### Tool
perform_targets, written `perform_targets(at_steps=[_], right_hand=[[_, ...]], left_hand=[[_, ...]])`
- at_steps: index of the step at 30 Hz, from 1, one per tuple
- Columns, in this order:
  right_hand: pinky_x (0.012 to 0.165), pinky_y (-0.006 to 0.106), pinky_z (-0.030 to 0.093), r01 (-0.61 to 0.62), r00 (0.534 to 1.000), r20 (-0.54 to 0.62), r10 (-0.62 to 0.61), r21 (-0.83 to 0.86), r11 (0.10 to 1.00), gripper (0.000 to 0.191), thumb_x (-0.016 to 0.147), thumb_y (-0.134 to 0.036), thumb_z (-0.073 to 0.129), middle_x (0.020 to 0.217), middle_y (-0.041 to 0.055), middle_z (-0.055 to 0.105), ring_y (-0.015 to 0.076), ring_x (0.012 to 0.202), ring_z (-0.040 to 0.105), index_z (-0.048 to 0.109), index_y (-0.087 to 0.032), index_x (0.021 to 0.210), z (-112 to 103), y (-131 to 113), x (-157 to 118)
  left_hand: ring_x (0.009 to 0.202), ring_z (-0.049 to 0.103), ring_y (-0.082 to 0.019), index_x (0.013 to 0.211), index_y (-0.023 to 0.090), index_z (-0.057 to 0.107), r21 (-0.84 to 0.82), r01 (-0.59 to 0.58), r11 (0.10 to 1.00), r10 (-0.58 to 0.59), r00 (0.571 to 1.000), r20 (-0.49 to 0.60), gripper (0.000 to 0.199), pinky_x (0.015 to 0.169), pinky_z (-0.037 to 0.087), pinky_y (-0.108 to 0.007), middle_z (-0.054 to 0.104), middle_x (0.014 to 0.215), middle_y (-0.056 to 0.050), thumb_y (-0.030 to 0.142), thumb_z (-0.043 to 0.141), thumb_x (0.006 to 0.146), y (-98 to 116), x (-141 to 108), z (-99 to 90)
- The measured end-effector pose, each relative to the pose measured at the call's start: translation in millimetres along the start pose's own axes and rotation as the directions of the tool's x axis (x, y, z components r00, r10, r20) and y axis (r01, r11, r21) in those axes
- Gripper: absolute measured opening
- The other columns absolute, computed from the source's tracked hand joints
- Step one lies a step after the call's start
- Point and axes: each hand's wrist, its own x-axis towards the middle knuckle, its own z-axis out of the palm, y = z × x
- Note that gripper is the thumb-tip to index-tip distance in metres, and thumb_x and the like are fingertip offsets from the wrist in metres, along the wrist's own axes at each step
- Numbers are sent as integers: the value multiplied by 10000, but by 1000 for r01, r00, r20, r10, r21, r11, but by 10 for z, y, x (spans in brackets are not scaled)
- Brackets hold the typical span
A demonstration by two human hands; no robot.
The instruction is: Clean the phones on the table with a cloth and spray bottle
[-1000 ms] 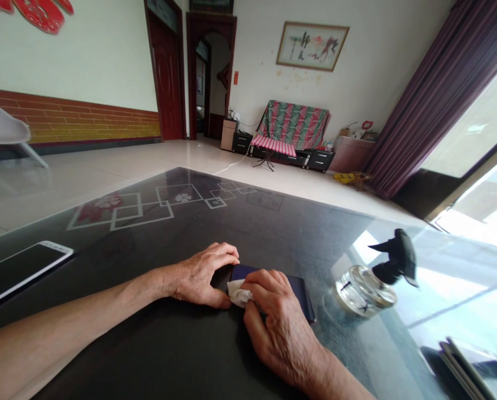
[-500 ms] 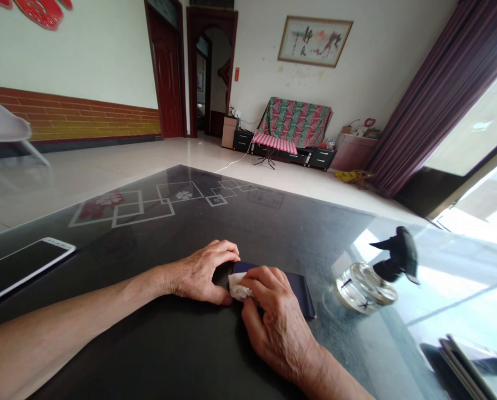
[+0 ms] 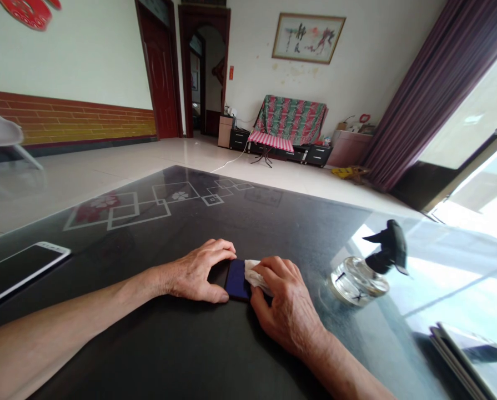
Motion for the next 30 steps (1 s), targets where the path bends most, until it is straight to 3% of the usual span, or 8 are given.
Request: perform_targets(at_steps=[5, 8, 14, 18, 25, 30], right_hand=[[806, 362, 448, 77, 995, 58, -86, 144, 986, 216, 793, -113, 506, 934, 53, 616, 201, 874, 553, 645, -211, 925, -29, -220, -51], [802, 361, 439, 97, 993, 59, -107, 146, 985, 232, 783, -102, 502, 917, 50, 619, 197, 858, 549, 650, -212, 925, -41, -186, -61], [752, 346, 440, -78, 993, -99, 70, -72, 994, 131, 780, -144, 511, 808, 50, 611, 186, 752, 546, 632, -189, 754, -51, 120, -21], [754, 350, 436, -151, 983, -124, 132, -160, 975, 121, 781, -155, 523, 794, 52, 603, 186, 739, 545, 632, -184, 737, -37, 161, -17], [829, 378, 415, 33, 999, -12, -32, 7, 999, 235, 801, -125, 527, 947, 54, 618, 202, 865, 535, 668, -220, 963, 38, -148, -38], [847, 372, 403, 157, 986, 36, -162, 111, 981, 265, 767, -99, 525, 971, 51, 624, 196, 901, 530, 656, -211, 968, -9, -206, -41]], left_hand=[[1080, 509, -279, 1181, 167, 568, 17, -14, 1000, 14, 1000, -2, 673, 968, 439, -391, 517, 1235, -95, 382, 785, 582, -11, -4, 23], [1072, 509, -280, 1163, 173, 579, 18, -6, 1000, 6, 1000, 4, 645, 959, 443, -398, 512, 1242, -94, 366, 782, 581, -7, -4, 18], [1067, 505, -278, 1164, 183, 569, 26, 8, 1000, -9, 999, 32, 610, 959, 438, -414, 507, 1252, -94, 359, 762, 613, 21, -11, -17], [1037, 519, -265, 1143, 187, 578, 29, 8, 1000, -8, 1000, 19, 584, 941, 453, -402, 522, 1225, -83, 329, 763, 608, 40, -11, -27], [1032, 524, -266, 1130, 184, 586, 33, -2, 999, 2, 1000, 2, 587, 939, 450, -402, 533, 1204, -84, 312, 773, 589, 33, 5, -9], [1042, 519, -269, 1136, 170, 582, 43, -8, 999, 7, 1000, 15, 571, 949, 440, -414, 535, 1211, -95, 304, 753, 608, 24, 1, -4]])
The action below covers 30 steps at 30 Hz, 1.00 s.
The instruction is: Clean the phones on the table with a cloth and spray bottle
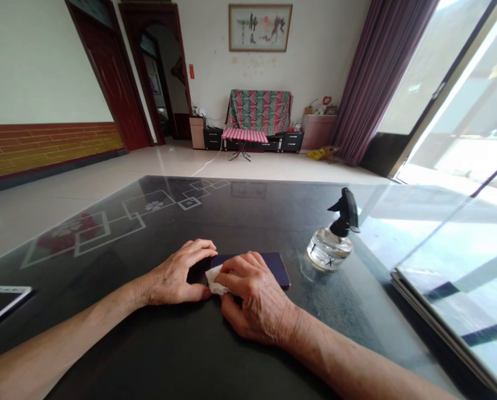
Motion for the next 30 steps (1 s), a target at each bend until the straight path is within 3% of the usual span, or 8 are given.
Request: perform_targets(at_steps=[3, 6, 10, 16, 21, 26, 30], right_hand=[[802, 359, 406, -29, 998, -55, 25, -71, 997, 197, 727, -94, 511, 859, 48, 619, 182, 803, 529, 654, -190, 822, -62, 151, -23], [747, 334, 402, -144, 984, -127, 121, -190, 971, 136, 714, -102, 507, 755, 45, 595, 169, 718, 517, 613, -179, 678, -112, 326, -39], [723, 331, 397, -263, 961, -162, 225, -278, 924, 131, 728, -112, 521, 719, 46, 584, 167, 684, 505, 593, -175, 638, -111, 387, -31], [884, 386, 388, -59, 998, -12, 58, -62, 996, 259, 837, -127, 518, 1036, 69, 625, 207, 946, 544, 643, -203, 1050, -18, 138, 12], [915, 378, 380, 8, 998, 70, -10, 35, 999, 264, 867, -131, 510, 1074, 47, 624, 197, 995, 534, 621, -226, 1087, 14, -8, 34], [861, 348, 396, -115, 993, -27, 113, -148, 982, 192, 838, -126, 506, 974, 67, 633, 191, 904, 552, 662, -172, 938, -27, 164, 32], [756, 330, 395, -329, 941, -82, 327, -434, 839, 159, 804, -161, 519, 769, 65, 608, 186, 745, 552, 623, -161, 683, -167, 397, 21]], left_hand=[[1053, 515, -274, 1133, 179, 579, -5, 10, 1000, -10, 1000, 12, 570, 957, 435, -429, 532, 1217, -92, 330, 756, 612, 14, -1, -15], [1063, 512, -277, 1143, 183, 573, -3, 17, 1000, -17, 1000, 25, 583, 962, 434, -434, 521, 1236, -94, 352, 759, 617, 21, -1, -28], [1059, 512, -279, 1144, 169, 572, 9, 27, 1000, -28, 999, 32, 590, 957, 443, -431, 520, 1234, -99, 357, 760, 617, 17, 0, -30], [1055, 514, -275, 1141, 154, 578, 11, 26, 1000, -26, 999, 18, 599, 960, 443, -423, 529, 1228, -104, 323, 768, 600, 15, 4, -13], [1062, 516, -263, 1144, 149, 574, 13, 14, 1000, -14, 1000, -1, 575, 966, 440, -404, 529, 1230, -102, 272, 745, 610, 11, 0, 3], [1082, 503, -267, 1145, 149, 570, 14, 14, 1000, -14, 1000, 7, 570, 986, 422, -407, 524, 1235, -98, 308, 751, 629, 20, -4, -15], [1088, 500, -270, 1147, 158, 566, 10, 18, 1000, -18, 1000, 15, 566, 981, 421, -411, 521, 1240, -97, 327, 747, 639, 11, -12, -18]])
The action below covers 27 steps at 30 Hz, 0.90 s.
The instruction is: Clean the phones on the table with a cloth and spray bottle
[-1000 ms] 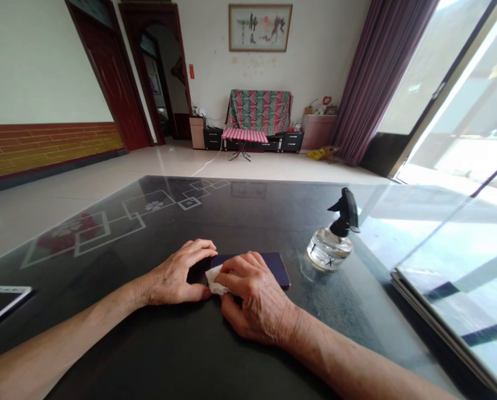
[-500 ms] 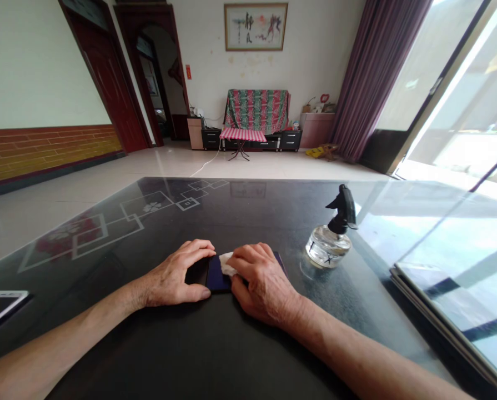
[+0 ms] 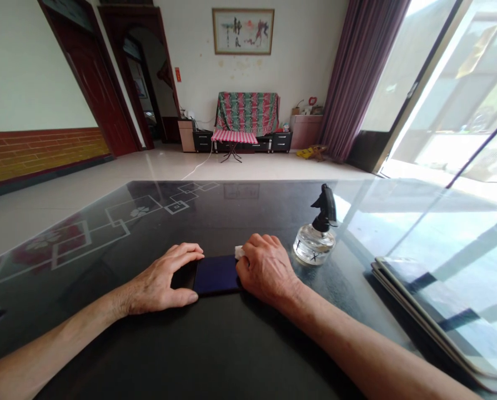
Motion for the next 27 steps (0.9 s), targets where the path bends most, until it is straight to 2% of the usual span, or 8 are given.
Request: perform_targets(at_steps=[2, 4, 7, 10, 12, 15, 20, 27], right_hand=[[724, 330, 385, -68, 997, 21, 70, -103, 992, 207, 816, -190, 514, 715, 61, 589, 182, 694, 542, 599, -163, 630, -21, 65, 13], [736, 330, 383, -55, 998, 32, 58, -94, 994, 215, 831, -194, 506, 733, 63, 590, 183, 711, 541, 602, -163, 641, -27, 41, 0], [804, 329, 385, 101, 994, 32, -104, 85, 991, 140, 835, -161, 512, 847, 64, 605, 190, 812, 541, 640, -165, 781, 0, -132, -47], [858, 330, 384, 277, 957, -1, -290, 295, 914, 188, 838, -136, 522, 974, 57, 614, 189, 903, 534, 646, -180, 973, 34, -304, -83], [872, 336, 386, 335, 936, -26, -351, 368, 867, 220, 827, -122, 529, 988, 51, 621, 185, 912, 537, 645, -188, 1003, 45, -321, -85], [853, 347, 402, 305, 950, -57, -306, 363, 880, 187, 783, -100, 540, 909, 54, 629, 183, 852, 551, 665, -174, 901, 53, -175, -57], [807, 342, 443, 121, 992, -54, -110, 287, 950, 190, 790, -85, 497, 893, 73, 633, 182, 809, 560, 667, -156, 834, 79, 107, -1], [857, 361, 447, 277, 959, -43, -280, 343, 897, 238, 817, -105, 512, 968, 76, 622, 198, 900, 553, 655, -175, 994, 8, -113, -118]], left_hand=[[1090, 500, -270, 1145, 166, 566, -5, 0, 1000, 0, 1000, -7, 563, 980, 421, -409, 520, 1241, -95, 324, 747, 636, -11, -2, 7], [1087, 502, -268, 1144, 170, 567, -6, 1, 1000, -1, 1000, -11, 562, 979, 421, -406, 521, 1240, -93, 321, 747, 634, -19, 0, 15], [1076, 506, -264, 1138, 158, 571, -6, 2, 1000, -2, 1000, -11, 566, 976, 421, -400, 528, 1228, -94, 310, 755, 624, -19, 7, 24], [1073, 508, -264, 1131, 160, 576, -13, 3, 1000, -3, 1000, -21, 567, 976, 420, -399, 532, 1218, -91, 289, 758, 610, -10, 13, 25], [1075, 508, -267, 1134, 169, 575, -17, 4, 1000, -5, 1000, -24, 566, 976, 419, -405, 531, 1221, -88, 287, 753, 610, -3, 13, 22], [1072, 507, -268, 1135, 178, 573, -23, 2, 1000, -3, 1000, -16, 561, 972, 422, -410, 530, 1224, -85, 301, 748, 616, 3, 7, 12], [1054, 510, -268, 1137, 163, 577, -19, 18, 1000, -18, 1000, 4, 562, 959, 434, -414, 530, 1221, -92, 319, 743, 624, 12, 5, 1], [1030, 511, -259, 1117, 142, 579, 5, 23, 1000, -22, 1000, -21, 557, 952, 443, -407, 535, 1203, -95, 261, 727, 594, 32, 12, 19]])
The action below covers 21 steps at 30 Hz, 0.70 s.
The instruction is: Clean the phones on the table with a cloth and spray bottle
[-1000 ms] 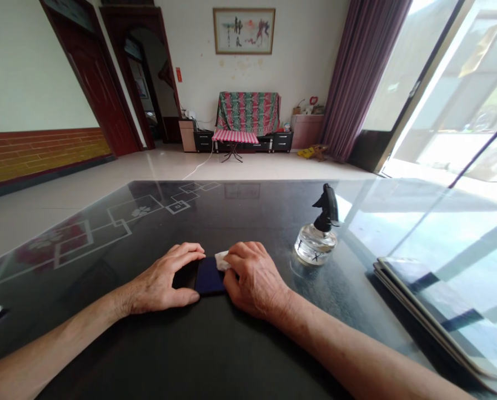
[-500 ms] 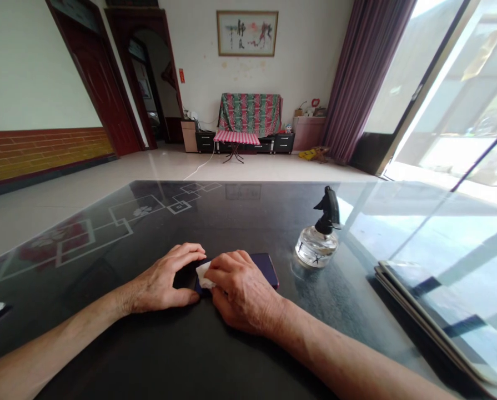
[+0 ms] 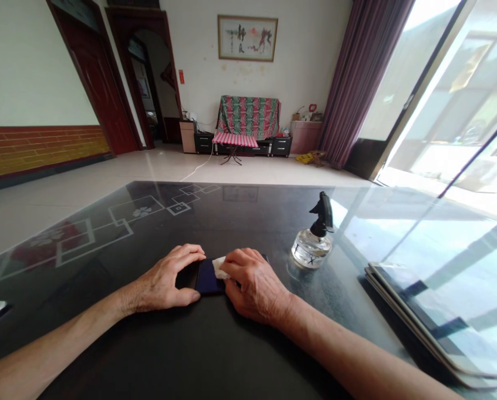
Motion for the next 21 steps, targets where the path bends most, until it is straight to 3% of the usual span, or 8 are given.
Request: perform_targets(at_steps=[3, 10, 16, 21], right_hand=[[855, 365, 453, -20, 1000, -2, 20, -13, 1000, 231, 832, -109, 492, 989, 74, 622, 198, 902, 559, 644, -181, 990, -70, 41, -141], [878, 369, 470, -228, 965, -152, 214, -78, 971, 238, 902, -174, 447, 1078, 85, 605, 209, 963, 580, 618, -186, 1068, -158, 345, -444], [888, 363, 466, -206, 972, -120, 199, -45, 977, 256, 902, -163, 437, 1085, 80, 604, 204, 968, 570, 618, -195, 1080, -142, 325, -384], [794, 358, 467, -163, 973, -170, 156, -26, 986, 201, 811, -116, 469, 915, 64, 631, 195, 832, 575, 646, -189, 875, -194, 238, -448]], left_hand=[[1025, 513, -256, 1122, 144, 578, 6, -9, 1000, 9, 1000, 2, 552, 946, 447, -407, 534, 1198, -93, 270, 718, 604, -9, -3, 6], [1051, 508, -253, 1132, 143, 572, 18, -16, 1000, 16, 1000, 14, 537, 960, 438, -395, 530, 1217, -90, 268, 708, 628, -15, -17, 9], [1053, 517, -250, 1121, 158, 575, 28, -18, 999, 18, 1000, 7, 514, 957, 436, -385, 532, 1220, -83, 250, 702, 631, 8, -14, -3], [1064, 520, -262, 1130, 183, 570, 30, -29, 999, 29, 1000, 1, 510, 957, 435, -395, 535, 1222, -81, 260, 693, 641, 5, -23, -9]])
